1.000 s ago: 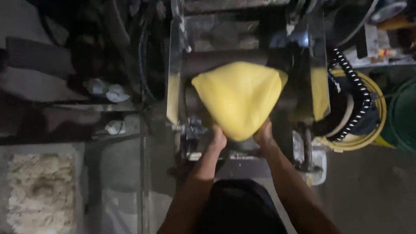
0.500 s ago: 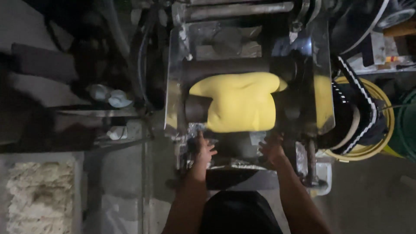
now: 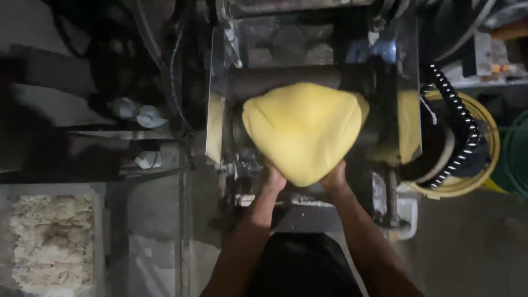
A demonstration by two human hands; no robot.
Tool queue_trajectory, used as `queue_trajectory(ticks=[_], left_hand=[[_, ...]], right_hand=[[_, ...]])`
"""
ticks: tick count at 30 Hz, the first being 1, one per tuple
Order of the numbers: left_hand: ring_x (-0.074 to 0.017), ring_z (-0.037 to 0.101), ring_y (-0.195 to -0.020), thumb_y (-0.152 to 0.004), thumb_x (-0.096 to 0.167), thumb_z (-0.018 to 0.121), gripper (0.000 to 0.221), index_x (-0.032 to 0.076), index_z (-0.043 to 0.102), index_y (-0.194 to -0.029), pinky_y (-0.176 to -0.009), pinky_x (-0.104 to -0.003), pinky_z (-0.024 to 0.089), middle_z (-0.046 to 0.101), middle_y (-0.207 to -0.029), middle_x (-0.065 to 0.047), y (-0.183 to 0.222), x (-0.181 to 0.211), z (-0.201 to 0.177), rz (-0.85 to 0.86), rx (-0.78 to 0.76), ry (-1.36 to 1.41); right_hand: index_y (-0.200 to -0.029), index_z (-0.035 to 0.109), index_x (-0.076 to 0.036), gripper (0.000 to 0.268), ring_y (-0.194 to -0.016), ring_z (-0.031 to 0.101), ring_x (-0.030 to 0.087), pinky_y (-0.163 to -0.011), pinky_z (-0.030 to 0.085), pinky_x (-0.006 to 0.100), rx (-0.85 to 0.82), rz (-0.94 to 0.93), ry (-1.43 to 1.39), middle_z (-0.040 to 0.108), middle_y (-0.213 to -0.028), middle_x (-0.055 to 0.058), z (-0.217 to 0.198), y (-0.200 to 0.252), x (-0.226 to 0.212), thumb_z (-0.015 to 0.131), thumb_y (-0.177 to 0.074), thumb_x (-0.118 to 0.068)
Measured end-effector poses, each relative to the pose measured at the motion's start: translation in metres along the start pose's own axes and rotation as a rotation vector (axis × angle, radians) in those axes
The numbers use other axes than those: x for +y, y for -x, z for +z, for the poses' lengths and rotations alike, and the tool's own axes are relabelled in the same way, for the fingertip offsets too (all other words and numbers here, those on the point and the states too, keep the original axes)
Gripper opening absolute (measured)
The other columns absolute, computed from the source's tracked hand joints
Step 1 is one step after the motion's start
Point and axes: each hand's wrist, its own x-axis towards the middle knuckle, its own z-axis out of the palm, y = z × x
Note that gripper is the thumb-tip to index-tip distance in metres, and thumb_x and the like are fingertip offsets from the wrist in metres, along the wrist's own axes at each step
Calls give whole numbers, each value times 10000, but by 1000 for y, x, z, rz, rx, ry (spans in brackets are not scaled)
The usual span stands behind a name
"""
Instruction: Use a dough sheeting machine to flatten and roll a piece of yellow dough.
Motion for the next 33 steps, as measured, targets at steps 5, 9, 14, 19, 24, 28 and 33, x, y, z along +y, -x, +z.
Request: queue_trajectory(ticks=[5,9,14,19,24,28,33], left_hand=[[-281,469,-1069,-1246,497,446,542,-12,470,-1431,-833,-429,377,545,-1213,-100,59,11,20,61,-49,99],[-245,558,-1354,-1107,394,507,541,37,480,-1511,-1151,-380,491,570,-1477,-96,63,49,-20,84,-213,229],[-250,565,-1205,-994,470,417,585,269,365,-1541,-988,-517,449,533,-1468,-70,15,12,-67,-325,491,-275],[-251,566,-1226,-1004,494,433,593,218,392,-1528,-1006,-499,459,539,-1467,-81,28,34,-1,-280,411,-182],[-253,566,-1252,-1018,524,452,617,155,425,-1512,-1028,-476,471,546,-1467,-95,18,34,23,-213,306,-79],[-254,566,-1273,-1028,547,468,646,104,451,-1499,-1045,-458,481,551,-1466,-106,20,29,38,-129,186,22],[-255,566,-1295,-1039,571,484,683,54,477,-1486,-1063,-441,491,557,-1465,-117,25,2,-12,-68,67,118]], right_hand=[[-1395,561,-79,455,-1330,583,245,-1117,494,382,-56,-209,49,599,-1419,91,17,47,-7,537,-1043,-368],[-1250,608,-28,364,-922,580,227,-927,498,390,-378,-192,-336,623,-1155,82,-30,44,-22,504,-1185,-371],[-1159,602,-130,367,-716,488,209,-583,403,383,340,58,241,594,-953,51,-207,-59,10,496,-1111,-478],[-1408,533,-69,436,-959,599,168,-754,504,345,-36,110,225,626,-1174,25,-290,-78,13,556,-1104,-380],[-1546,348,-81,614,-1307,587,218,-1038,547,404,-367,-62,432,509,-1516,92,-188,-92,36,560,-1046,-366],[-1524,419,-45,598,-1248,621,266,-999,542,446,-169,41,91,566,-1457,137,-85,-59,29,543,-1037,-369],[-1452,475,-27,521,-1217,660,261,-1047,518,430,-53,-151,16,654,-1359,124,-113,-4,20,541,-1012,-298]])
